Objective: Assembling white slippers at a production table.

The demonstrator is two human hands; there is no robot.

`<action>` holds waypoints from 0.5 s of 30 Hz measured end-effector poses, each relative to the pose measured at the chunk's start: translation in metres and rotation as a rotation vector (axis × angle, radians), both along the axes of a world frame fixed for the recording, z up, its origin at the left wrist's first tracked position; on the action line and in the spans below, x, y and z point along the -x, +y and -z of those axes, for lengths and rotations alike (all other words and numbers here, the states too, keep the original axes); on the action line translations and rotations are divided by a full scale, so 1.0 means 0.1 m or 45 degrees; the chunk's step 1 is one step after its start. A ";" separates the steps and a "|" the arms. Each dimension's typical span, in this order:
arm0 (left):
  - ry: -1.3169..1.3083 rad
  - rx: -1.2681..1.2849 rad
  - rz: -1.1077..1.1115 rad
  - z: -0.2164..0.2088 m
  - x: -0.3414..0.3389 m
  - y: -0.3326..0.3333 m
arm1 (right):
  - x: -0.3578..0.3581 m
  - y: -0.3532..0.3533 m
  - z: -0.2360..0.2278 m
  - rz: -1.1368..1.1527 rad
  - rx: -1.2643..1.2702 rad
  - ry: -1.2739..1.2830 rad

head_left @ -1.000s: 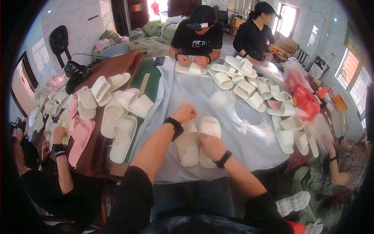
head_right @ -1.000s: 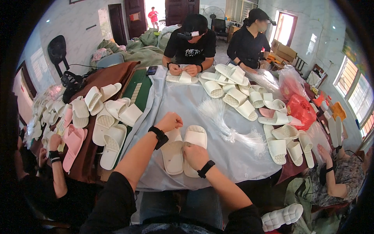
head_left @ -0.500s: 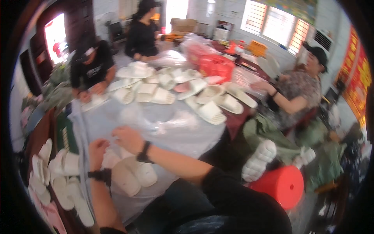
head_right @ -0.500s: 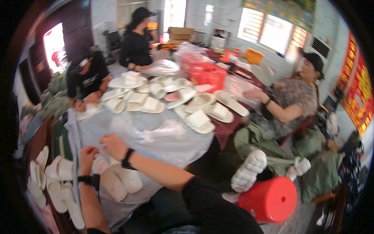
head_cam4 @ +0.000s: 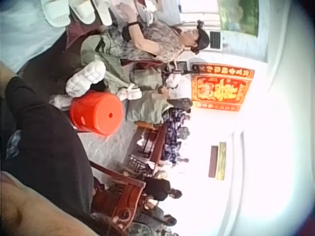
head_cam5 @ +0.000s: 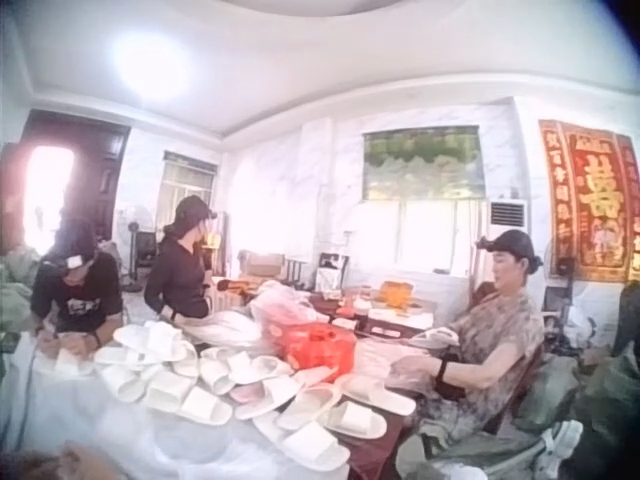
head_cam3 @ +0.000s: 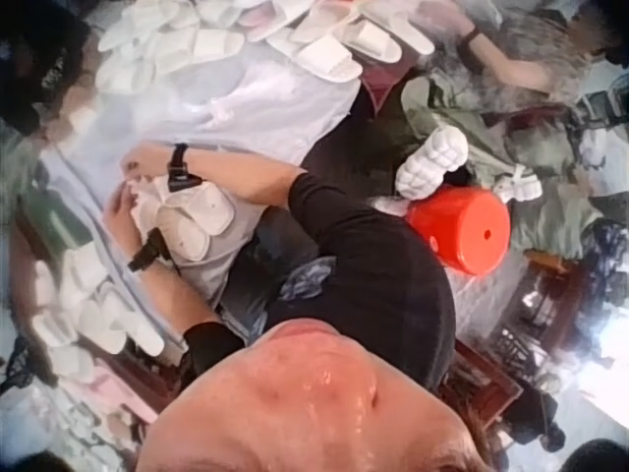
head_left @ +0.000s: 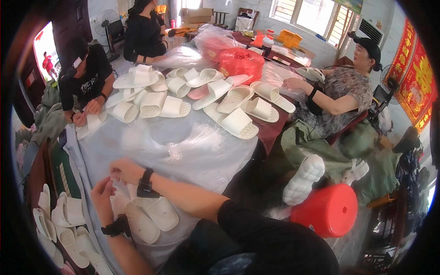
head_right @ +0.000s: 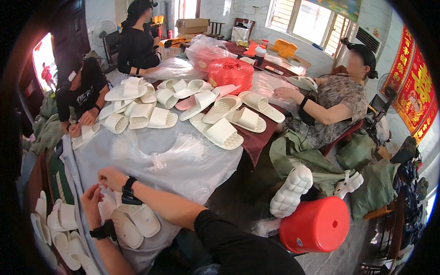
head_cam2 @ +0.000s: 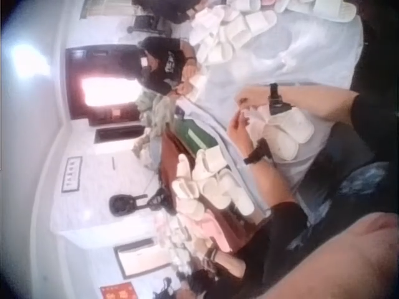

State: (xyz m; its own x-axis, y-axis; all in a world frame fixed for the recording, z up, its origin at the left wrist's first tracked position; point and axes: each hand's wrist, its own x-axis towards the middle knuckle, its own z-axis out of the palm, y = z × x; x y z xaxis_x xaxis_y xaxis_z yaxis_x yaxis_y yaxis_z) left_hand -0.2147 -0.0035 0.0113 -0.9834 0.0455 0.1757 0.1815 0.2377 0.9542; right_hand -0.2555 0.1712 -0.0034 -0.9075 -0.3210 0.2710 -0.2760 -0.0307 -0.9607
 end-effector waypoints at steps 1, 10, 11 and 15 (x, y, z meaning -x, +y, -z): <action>-0.005 -0.097 -0.009 0.01 0.00 0.03 | 0.01 0.01 -0.01 0.000 0.001 -0.008; -0.049 -0.150 0.130 0.27 0.06 0.08 | -0.12 0.01 -0.02 0.178 0.047 0.268; -0.057 -0.153 0.131 0.27 0.05 0.09 | -0.13 -0.01 0.01 0.200 -0.026 0.384; -0.090 -0.179 0.061 0.17 -0.02 0.13 | -0.16 -0.05 0.06 0.380 -0.170 0.505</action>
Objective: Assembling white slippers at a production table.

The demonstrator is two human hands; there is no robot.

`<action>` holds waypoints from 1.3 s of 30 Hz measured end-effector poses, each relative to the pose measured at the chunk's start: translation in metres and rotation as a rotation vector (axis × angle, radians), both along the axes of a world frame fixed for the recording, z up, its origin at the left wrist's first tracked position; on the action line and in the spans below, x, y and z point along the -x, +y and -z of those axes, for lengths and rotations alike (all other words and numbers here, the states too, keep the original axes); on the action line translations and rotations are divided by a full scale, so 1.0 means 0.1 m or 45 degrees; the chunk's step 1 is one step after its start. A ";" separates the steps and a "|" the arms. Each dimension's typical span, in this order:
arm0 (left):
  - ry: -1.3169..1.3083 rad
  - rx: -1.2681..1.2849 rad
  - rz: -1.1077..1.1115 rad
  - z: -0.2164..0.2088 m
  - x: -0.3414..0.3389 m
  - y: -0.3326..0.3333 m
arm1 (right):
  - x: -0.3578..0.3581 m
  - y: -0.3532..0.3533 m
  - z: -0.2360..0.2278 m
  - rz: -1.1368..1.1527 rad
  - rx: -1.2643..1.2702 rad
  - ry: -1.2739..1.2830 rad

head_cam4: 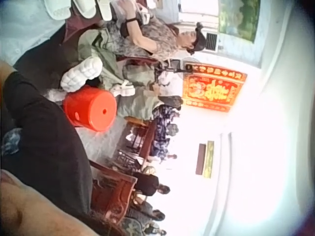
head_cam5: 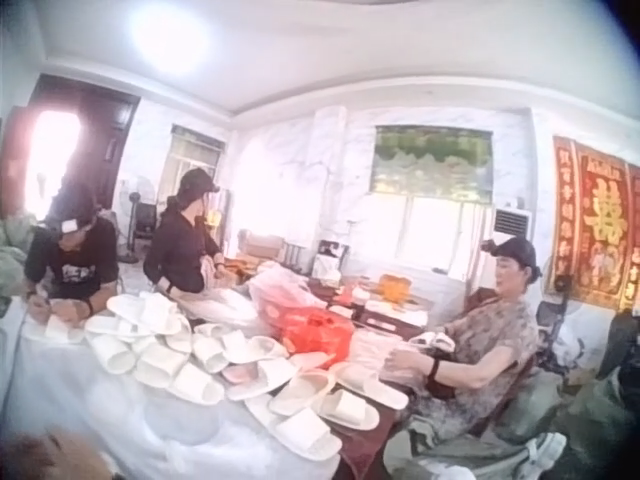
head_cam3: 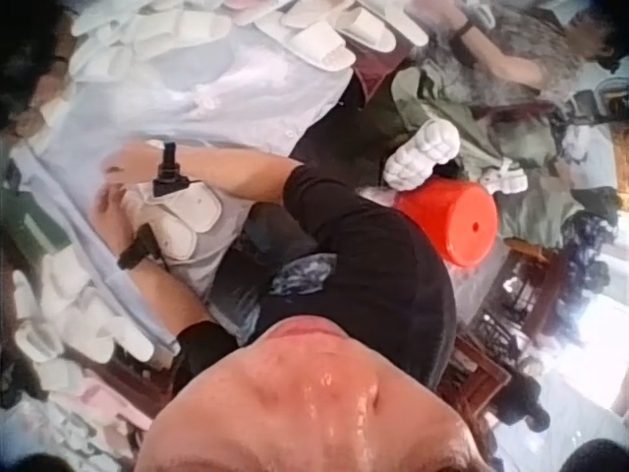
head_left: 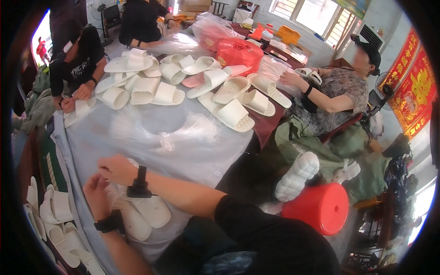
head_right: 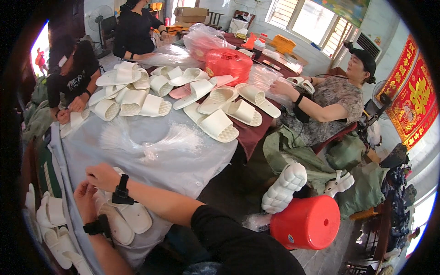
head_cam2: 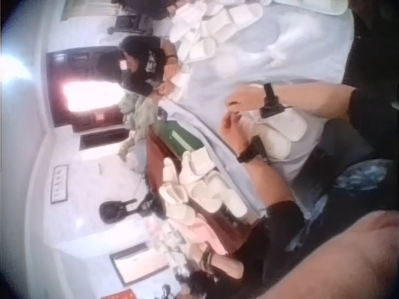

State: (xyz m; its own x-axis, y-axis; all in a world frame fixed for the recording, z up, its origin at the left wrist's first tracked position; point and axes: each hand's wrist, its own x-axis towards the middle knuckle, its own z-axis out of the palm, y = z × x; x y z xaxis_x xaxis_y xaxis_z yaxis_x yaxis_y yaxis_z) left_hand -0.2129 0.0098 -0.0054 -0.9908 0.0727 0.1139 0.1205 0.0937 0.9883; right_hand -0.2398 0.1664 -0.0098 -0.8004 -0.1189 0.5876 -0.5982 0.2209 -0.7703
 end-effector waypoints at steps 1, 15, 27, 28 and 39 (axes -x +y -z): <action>-0.047 0.049 -0.048 -0.01 -0.02 0.01 | 0.00 0.00 0.00 0.013 -0.008 -0.014; 0.054 -0.010 0.056 0.23 0.12 -0.17 | 0.05 -0.01 0.09 -0.065 -0.232 -0.137; 0.074 0.041 0.076 0.21 0.09 -0.16 | 0.01 0.00 0.05 -0.097 -0.265 -0.189; 0.075 0.043 0.072 0.21 0.09 -0.17 | 0.01 -0.01 0.05 -0.105 -0.275 -0.208; 0.051 0.004 0.054 0.11 0.05 -0.09 | -0.02 0.01 0.03 -0.071 -0.235 -0.238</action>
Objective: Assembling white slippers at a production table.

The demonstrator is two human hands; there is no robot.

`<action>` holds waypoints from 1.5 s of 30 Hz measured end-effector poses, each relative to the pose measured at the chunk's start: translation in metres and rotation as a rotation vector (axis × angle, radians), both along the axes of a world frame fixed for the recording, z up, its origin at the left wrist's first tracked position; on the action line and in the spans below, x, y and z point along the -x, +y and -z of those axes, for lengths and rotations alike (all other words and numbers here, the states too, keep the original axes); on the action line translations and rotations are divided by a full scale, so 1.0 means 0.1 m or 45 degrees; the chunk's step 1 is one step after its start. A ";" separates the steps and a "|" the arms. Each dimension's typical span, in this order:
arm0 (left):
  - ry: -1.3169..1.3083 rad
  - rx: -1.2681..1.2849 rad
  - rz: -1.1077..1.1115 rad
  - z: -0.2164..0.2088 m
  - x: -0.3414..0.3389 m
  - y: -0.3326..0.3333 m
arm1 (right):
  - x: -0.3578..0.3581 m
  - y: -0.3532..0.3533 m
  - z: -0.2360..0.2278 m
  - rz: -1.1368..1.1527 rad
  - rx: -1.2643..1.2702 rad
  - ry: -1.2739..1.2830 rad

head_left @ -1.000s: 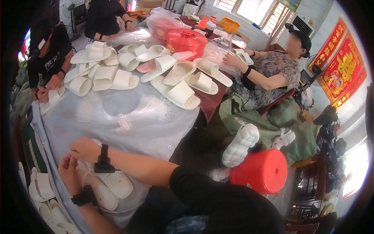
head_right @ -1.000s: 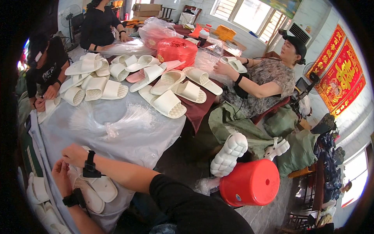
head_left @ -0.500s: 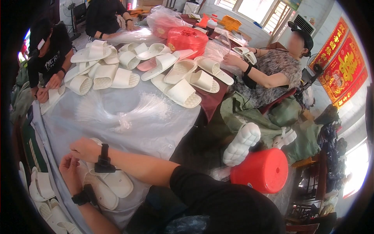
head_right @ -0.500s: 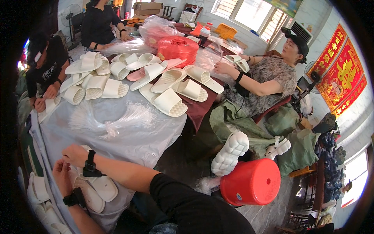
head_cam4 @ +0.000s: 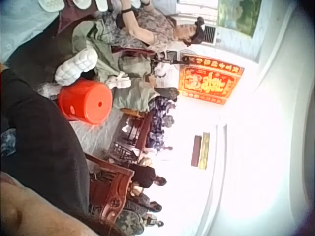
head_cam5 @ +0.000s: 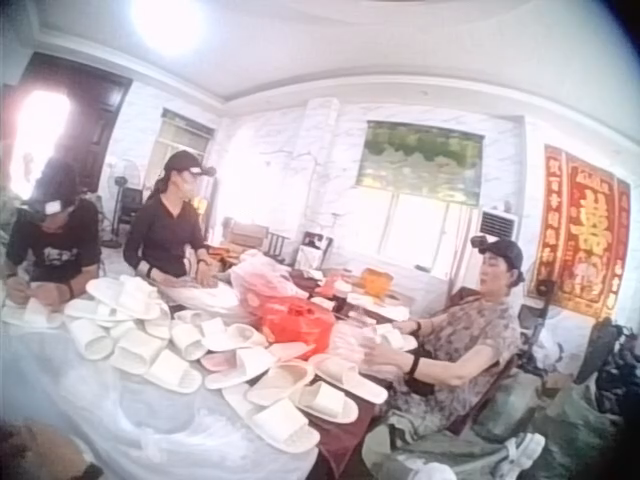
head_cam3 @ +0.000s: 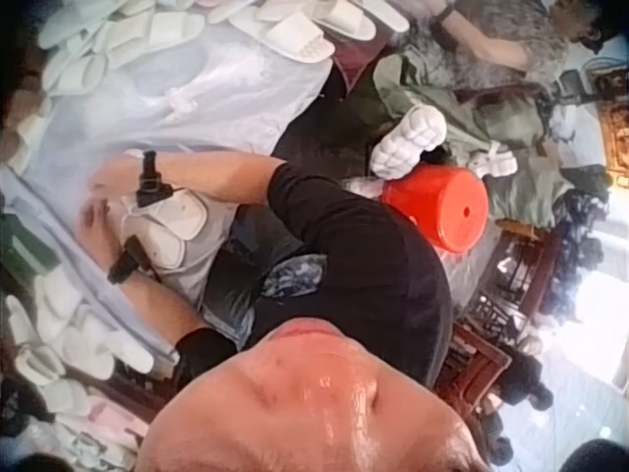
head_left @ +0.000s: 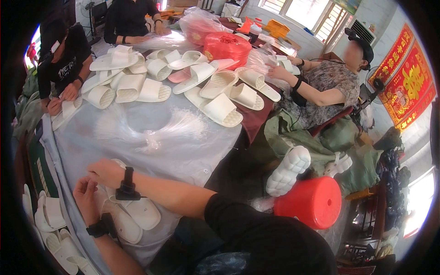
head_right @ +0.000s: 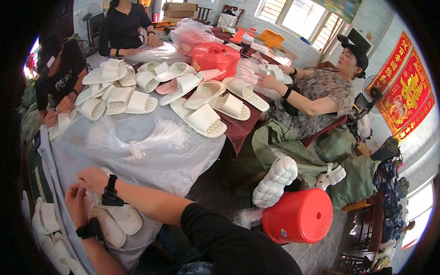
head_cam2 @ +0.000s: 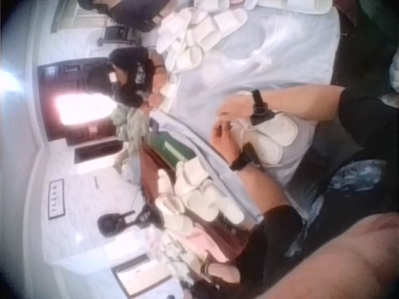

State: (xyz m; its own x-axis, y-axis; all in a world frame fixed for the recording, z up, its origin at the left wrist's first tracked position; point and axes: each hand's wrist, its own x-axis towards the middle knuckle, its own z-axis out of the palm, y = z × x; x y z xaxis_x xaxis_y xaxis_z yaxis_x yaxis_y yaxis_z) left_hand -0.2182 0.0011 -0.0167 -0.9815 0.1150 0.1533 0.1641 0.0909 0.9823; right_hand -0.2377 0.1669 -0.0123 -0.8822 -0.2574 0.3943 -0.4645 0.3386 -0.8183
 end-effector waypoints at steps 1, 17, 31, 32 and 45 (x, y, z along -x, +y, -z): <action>0.001 0.002 -0.006 0.00 0.00 -0.02 | -0.01 -0.01 -0.01 0.020 0.065 -0.009; -0.003 0.021 -0.009 -0.04 -0.04 0.04 | -0.06 0.01 -0.03 0.034 0.032 -0.004; 0.019 0.058 0.007 0.00 0.00 -0.03 | 0.09 0.01 0.05 0.012 0.227 0.057; 0.016 0.064 0.000 -0.01 -0.01 -0.02 | 0.09 0.00 0.08 -0.009 0.260 0.045; -0.070 -0.162 0.054 0.02 -0.04 -0.03 | 0.02 0.05 0.03 -0.143 0.360 -0.205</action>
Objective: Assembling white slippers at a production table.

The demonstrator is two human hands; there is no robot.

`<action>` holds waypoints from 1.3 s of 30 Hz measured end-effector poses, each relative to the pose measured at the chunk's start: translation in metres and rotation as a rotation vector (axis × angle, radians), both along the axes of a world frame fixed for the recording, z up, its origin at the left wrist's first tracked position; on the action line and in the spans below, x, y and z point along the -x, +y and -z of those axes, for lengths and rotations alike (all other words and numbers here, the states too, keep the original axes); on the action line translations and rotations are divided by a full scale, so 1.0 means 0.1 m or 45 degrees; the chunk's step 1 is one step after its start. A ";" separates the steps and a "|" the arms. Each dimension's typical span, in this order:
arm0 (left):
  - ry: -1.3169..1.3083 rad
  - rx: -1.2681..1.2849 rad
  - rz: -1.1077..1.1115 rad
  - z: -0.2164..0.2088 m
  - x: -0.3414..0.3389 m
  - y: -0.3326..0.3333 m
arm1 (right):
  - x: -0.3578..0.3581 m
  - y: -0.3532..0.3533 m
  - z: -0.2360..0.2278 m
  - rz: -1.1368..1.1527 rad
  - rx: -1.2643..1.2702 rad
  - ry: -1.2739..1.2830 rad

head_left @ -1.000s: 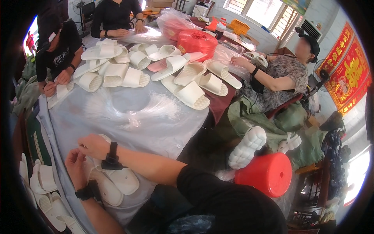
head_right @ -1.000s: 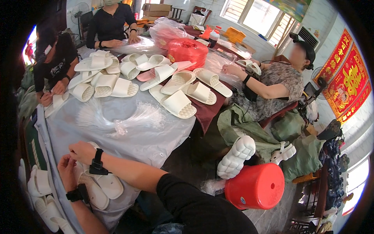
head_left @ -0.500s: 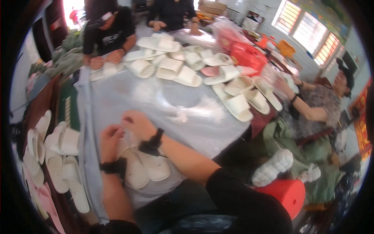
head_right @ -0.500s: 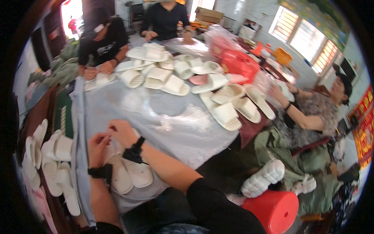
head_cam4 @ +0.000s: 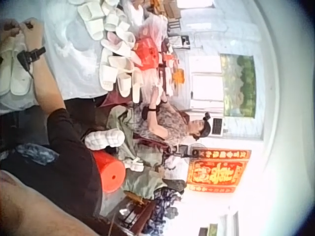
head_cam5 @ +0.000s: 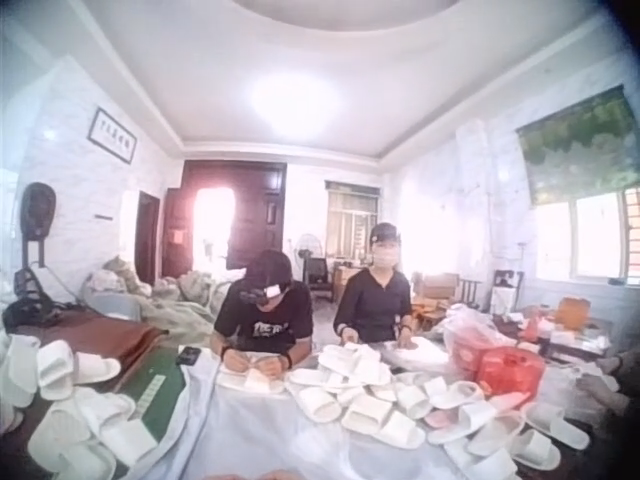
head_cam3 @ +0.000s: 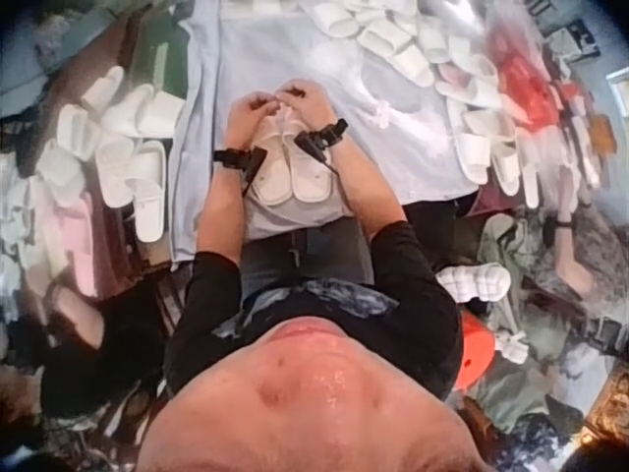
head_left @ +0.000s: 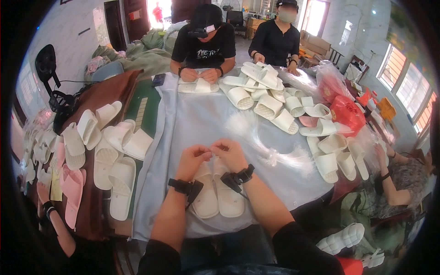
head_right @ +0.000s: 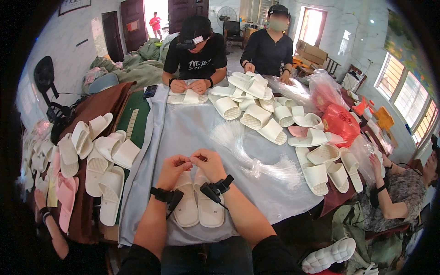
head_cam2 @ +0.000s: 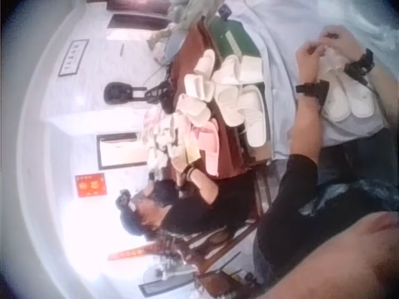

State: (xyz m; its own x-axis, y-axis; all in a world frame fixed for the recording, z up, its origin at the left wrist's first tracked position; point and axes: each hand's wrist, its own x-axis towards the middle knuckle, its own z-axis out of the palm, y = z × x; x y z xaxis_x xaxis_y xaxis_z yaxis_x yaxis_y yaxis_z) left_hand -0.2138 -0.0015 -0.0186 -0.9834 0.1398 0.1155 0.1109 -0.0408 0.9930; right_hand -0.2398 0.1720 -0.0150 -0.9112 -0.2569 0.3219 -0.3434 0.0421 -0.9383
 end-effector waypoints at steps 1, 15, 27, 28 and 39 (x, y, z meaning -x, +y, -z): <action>-0.001 0.001 -0.002 -0.01 0.00 0.01 | 0.00 0.00 0.00 -0.005 0.039 -0.031; -0.001 -0.083 0.014 0.05 0.03 -0.01 | 0.00 0.00 -0.03 -0.027 0.038 -0.031; -0.007 -0.065 0.014 0.02 0.02 0.00 | 0.02 0.01 0.01 -0.048 0.037 -0.002; -0.010 -0.073 0.010 0.02 0.02 0.01 | 0.02 0.01 0.01 -0.056 0.036 -0.008; -0.001 -0.011 -0.016 0.00 0.01 -0.01 | 0.03 -0.01 0.02 -0.060 0.005 -0.027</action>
